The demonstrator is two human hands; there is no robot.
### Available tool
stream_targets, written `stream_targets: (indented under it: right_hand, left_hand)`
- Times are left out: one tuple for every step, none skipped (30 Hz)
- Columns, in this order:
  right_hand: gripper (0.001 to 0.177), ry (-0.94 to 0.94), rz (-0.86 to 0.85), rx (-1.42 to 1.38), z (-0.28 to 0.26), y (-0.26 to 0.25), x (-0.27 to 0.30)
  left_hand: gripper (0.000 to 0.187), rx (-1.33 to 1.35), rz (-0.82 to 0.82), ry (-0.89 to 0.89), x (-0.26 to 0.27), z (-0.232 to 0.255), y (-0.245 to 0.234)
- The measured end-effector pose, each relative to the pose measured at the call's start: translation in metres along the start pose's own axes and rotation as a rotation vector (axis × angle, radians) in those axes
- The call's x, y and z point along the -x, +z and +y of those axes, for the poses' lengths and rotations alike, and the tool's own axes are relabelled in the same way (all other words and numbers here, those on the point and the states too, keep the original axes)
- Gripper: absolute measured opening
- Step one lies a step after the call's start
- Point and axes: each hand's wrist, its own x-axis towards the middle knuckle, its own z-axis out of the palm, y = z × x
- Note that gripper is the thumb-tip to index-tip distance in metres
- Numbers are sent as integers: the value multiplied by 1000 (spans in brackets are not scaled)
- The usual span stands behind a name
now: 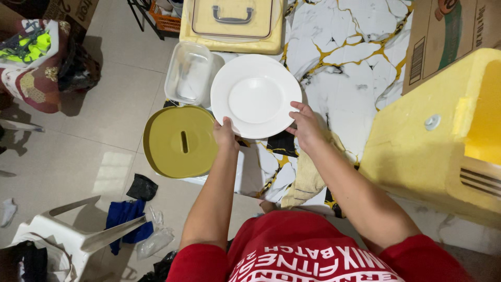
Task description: The person wipes the table with a cloth, opens a yellow foam storage box, and removes plates, bowls, lids and plastic containers from it, placing them on the table. They then lift the empty foam box aside and pack the dishes, containers and other kitchenware into an open cardboard box, arranging items inside it.
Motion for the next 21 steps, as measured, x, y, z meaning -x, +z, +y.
stream_targets:
  right_hand:
    - [41, 5, 13, -1, 2, 0, -1]
    - [42, 9, 26, -2, 4, 0, -3]
    - [43, 14, 36, -2, 7, 0, -6]
    - [46, 15, 62, -26, 9, -1, -10]
    - [48, 17, 87, -50, 11, -1, -14]
    - [51, 19, 112, -73, 14, -3, -19]
    - [52, 21, 140, -123, 17, -4, -25]
    - [53, 23, 169, -172, 21, -6, -31]
    - [54, 24, 199, -220, 25, -9, -37]
    - [54, 15, 197, -271, 29, -12, -42]
    - [53, 4, 192, -321, 31, -14, -48]
    - [53, -8, 188, -372, 34, -17, -53]
    - [53, 23, 188, -358, 36, -20, -56]
    - [54, 54, 189, -344, 36, -23, -59]
    - [54, 85, 194, -331, 37, -27, -61]
    - [54, 102, 178, -349, 38, -30, -63]
    - [55, 120, 162, -367, 39, -33, -63]
    - [58, 138, 146, -385, 39, -35, -63]
    - [57, 144, 134, -403, 38, -35, -62]
    - [57, 151, 122, -420, 36, -33, -59]
    - [58, 158, 111, -438, 34, -33, -55]
  left_hand:
    - [37, 1, -14, -5, 3, 1, 0]
    - [37, -16, -14, -55, 6, 3, 0]
    - [37, -32, -13, -102, 9, 6, 0]
    - [37, -49, -11, -149, 11, 8, 1]
    - [38, -36, -29, -166, 13, 10, 2]
    - [39, -24, -47, -183, 15, 11, 4]
    - [41, -12, -65, -200, 16, 13, 5]
    - [42, -46, -69, -223, 17, 14, 6]
    - [43, -79, -75, -246, 19, 15, 7]
    - [44, -112, -80, -270, 20, 16, 8]
    - [46, -138, -47, -304, 21, 18, 11]
    - [48, -164, -13, -339, 22, 19, 14]
    - [50, -190, 19, -372, 23, 22, 18]
    - [52, -146, 43, -334, 23, 24, 22]
    - [54, -104, 65, -299, 25, 25, 26]
    - [56, -61, 87, -264, 27, 25, 30]
    - [59, -124, 108, -282, 29, 25, 33]
    - [62, -187, 129, -300, 31, 26, 34]
    - [65, -250, 152, -314, 32, 29, 34]
    - [65, -185, 112, -308, 34, 33, 35]
    - [64, -121, 71, -302, 37, 36, 36]
